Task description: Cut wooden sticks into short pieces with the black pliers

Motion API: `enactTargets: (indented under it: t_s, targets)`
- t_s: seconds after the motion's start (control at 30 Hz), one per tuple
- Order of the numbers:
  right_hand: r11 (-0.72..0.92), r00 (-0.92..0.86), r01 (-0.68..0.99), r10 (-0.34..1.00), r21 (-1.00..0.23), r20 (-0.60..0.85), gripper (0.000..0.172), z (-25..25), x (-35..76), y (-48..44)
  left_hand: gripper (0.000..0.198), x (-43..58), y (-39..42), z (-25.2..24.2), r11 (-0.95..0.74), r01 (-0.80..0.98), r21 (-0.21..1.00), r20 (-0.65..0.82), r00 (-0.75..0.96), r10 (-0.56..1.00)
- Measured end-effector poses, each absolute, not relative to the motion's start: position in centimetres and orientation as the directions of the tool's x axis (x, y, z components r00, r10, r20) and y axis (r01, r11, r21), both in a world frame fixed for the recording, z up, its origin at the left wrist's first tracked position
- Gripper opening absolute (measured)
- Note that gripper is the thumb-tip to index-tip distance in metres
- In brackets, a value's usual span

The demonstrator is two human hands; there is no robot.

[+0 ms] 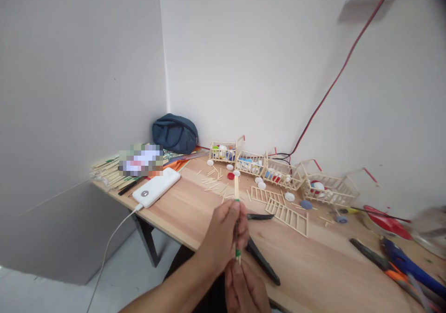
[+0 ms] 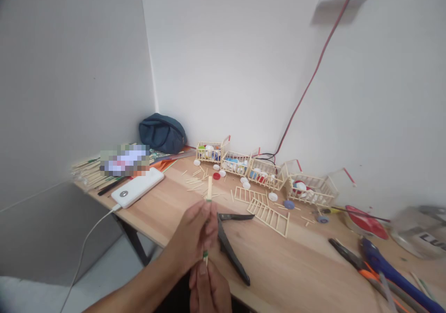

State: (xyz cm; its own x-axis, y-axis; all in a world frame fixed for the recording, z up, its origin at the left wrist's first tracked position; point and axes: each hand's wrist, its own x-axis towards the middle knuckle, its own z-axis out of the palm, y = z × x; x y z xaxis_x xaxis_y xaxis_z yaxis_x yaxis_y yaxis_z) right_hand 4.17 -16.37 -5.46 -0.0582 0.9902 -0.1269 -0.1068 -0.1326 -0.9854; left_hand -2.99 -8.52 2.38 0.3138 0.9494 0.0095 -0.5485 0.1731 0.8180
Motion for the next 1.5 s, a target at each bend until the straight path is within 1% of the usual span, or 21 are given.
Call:
enactTargets:
  t_s: [0.13, 0.2, 0.3, 0.37, 0.43, 0.47, 0.53, 0.67, 0.73, 0.8, 0.87, 0.93, 0.97, 1.0, 1.07, 1.13, 1.2, 1.27, 1.33, 1.4, 1.5]
  targets:
    - [-0.119, -0.055, -0.065, 0.992, -0.991, -0.115, 0.054, -5.3, 4.3, -16.9, 0.035, -2.5, -10.8, 1.3, 0.224, -0.436, 0.872, -0.058, 0.362, 0.930]
    - [-0.115, -0.155, 0.024, 0.981, -0.993, -0.117, 0.055, -4.9, 5.0, -17.3, 0.036, -2.7, -11.2, 1.0, 0.236, -0.407, 0.883, -0.069, 0.385, 0.920]
    - [-0.023, -0.329, 0.201, 0.940, -0.979, -0.089, 0.056, -3.2, 7.4, -17.7, 0.036, -3.3, -11.6, 0.6, 0.219, -0.368, 0.904, -0.057, 0.403, 0.913]
    - [0.028, -0.250, 0.282, 0.967, -0.959, -0.045, 0.053, -1.7, 9.6, -17.8, 0.036, -3.6, -12.1, 0.4, 0.198, -0.313, 0.929, -0.043, 0.440, 0.897]
    - [0.049, -0.077, 0.282, 0.997, -0.958, 0.028, 0.051, -0.4, 11.6, -17.8, 0.037, -3.6, -13.1, 0.0, 0.198, -0.219, 0.956, -0.048, 0.545, 0.837]
    - [0.058, 0.012, 0.268, 0.998, -0.962, 0.064, 0.050, -0.1, 12.3, -17.9, 0.038, -3.4, -13.7, -0.2, 0.200, -0.165, 0.966, -0.060, 0.608, 0.792]
    - [0.052, 0.092, 0.219, 0.993, -0.974, 0.074, 0.048, 0.1, 12.9, -18.0, 0.040, -2.7, -15.0, -0.6, 0.196, -0.064, 0.978, -0.096, 0.699, 0.708]
    - [0.042, 0.148, 0.106, 0.987, -0.993, 0.058, 0.046, -1.1, 12.8, -18.3, 0.044, -1.3, -16.5, -1.3, 0.191, 0.035, 0.981, -0.150, 0.758, 0.634]
    - [0.047, 0.272, 0.024, 0.961, -0.999, 0.052, 0.045, -1.1, 13.6, -18.1, 0.046, -1.2, -16.7, -1.7, 0.143, 0.098, 0.985, -0.165, 0.781, 0.603]
    - [0.131, 0.455, -0.074, 0.887, -0.989, 0.083, 0.044, -0.1, 15.6, -17.9, 0.049, -1.6, -16.7, -2.2, 0.057, 0.187, 0.981, -0.187, 0.811, 0.555]
    - [0.323, 0.615, -0.168, 0.773, -0.931, 0.157, 0.043, 1.6, 18.3, -18.0, 0.052, -2.3, -16.7, -2.7, -0.005, 0.259, 0.966, -0.219, 0.824, 0.523]
    - [0.420, 0.679, -0.151, 0.702, -0.895, 0.215, 0.045, 3.3, 20.7, -18.5, 0.053, -3.1, -16.6, -2.9, 0.009, 0.288, 0.958, -0.246, 0.802, 0.544]
    - [0.404, 0.666, -0.103, 0.707, -0.909, 0.238, 0.046, 3.9, 21.4, -18.8, 0.052, -3.4, -16.6, -2.9, 0.027, 0.280, 0.960, -0.244, 0.779, 0.578]
    - [0.326, 0.603, -0.050, 0.763, -0.944, 0.232, 0.044, 4.2, 21.6, -19.3, 0.051, -3.6, -16.5, -2.7, 0.040, 0.259, 0.965, -0.227, 0.749, 0.623]
    - [0.108, 0.439, 0.076, 0.889, -0.991, 0.130, 0.041, 3.8, 20.5, -20.1, 0.049, -3.7, -16.4, -2.0, 0.016, 0.202, 0.979, -0.157, 0.710, 0.686]
    - [-0.042, 0.292, 0.258, 0.956, -0.965, 0.037, 0.036, 2.5, 18.1, -20.6, 0.051, -3.4, -16.3, -1.2, -0.065, 0.164, 0.984, -0.073, 0.712, 0.698]
    - [-0.052, 0.152, 0.344, 0.988, -0.938, 0.001, 0.031, 1.0, 15.5, -20.7, 0.058, -2.8, -16.3, -0.5, -0.141, 0.164, 0.976, -0.025, 0.733, 0.680]
    - [-0.014, 0.061, 0.330, 0.998, -0.944, 0.007, 0.026, 0.1, 13.9, -20.6, 0.061, -2.1, -16.3, 0.0, -0.187, 0.184, 0.965, -0.014, 0.747, 0.664]
    - [0.011, 0.055, 0.321, 0.998, -0.947, 0.030, 0.025, -0.1, 13.5, -20.3, 0.062, -1.6, -16.3, 0.2, -0.203, 0.199, 0.959, -0.015, 0.749, 0.662]
    - [-0.013, 0.091, 0.333, 0.996, -0.943, 0.018, 0.027, 0.3, 14.3, -20.2, 0.059, -1.4, -16.2, 0.4, -0.218, 0.202, 0.955, -0.009, 0.752, 0.659]
    - [-0.076, 0.187, 0.323, 0.982, -0.943, -0.015, 0.031, 1.4, 16.6, -20.4, 0.040, -1.5, -16.0, 0.4, -0.280, 0.205, 0.938, 0.008, 0.793, 0.609]
